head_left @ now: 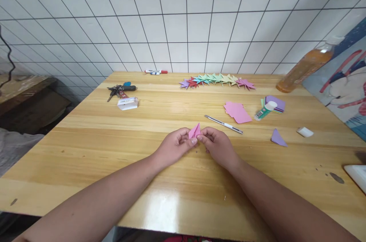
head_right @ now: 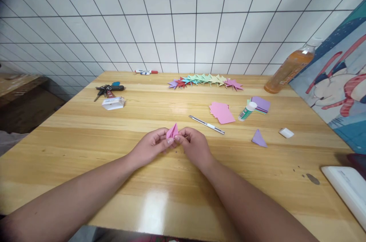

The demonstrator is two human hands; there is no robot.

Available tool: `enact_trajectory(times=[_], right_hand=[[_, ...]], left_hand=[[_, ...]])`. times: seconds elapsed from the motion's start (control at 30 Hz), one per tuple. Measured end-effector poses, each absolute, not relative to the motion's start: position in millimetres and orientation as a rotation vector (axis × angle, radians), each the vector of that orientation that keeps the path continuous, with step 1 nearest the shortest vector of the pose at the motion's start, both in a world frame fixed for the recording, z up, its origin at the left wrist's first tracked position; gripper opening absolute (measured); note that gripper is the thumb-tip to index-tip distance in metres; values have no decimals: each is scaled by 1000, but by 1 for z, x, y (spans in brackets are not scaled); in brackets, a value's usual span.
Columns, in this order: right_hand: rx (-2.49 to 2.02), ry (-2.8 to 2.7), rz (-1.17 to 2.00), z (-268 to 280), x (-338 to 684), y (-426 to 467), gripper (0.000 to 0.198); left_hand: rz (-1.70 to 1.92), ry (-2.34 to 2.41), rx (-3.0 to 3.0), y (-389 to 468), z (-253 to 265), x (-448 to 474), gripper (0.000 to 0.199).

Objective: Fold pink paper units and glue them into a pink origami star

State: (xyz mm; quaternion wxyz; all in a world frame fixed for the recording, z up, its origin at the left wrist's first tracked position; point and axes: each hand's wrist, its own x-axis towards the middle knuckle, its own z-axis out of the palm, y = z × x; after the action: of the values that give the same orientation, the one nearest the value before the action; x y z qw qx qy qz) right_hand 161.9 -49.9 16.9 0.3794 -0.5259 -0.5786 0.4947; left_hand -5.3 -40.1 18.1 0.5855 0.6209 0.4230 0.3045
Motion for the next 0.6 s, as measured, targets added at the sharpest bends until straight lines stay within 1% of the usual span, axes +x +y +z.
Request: enact_trajectory(times=[0.2, 0.3, 0.5, 0.6], right_hand=[[-1311, -1465, 1190, 19, 162, -52, 20], [-1290, -1460, 1179, 20, 164, -52, 17], [-1185, -1210, 1402, 21, 168, -51, 18], [-1169, -1222, 1459, 22, 169, -51, 15]], left_hand=[[687, 1052, 1414, -39, 17, -3, 33], [678, 1048, 1490, -40, 14, -4, 32], [646, 1037, 1613, -40, 9, -6, 27], [652, 1030, 1605, -40, 9, -7, 26]])
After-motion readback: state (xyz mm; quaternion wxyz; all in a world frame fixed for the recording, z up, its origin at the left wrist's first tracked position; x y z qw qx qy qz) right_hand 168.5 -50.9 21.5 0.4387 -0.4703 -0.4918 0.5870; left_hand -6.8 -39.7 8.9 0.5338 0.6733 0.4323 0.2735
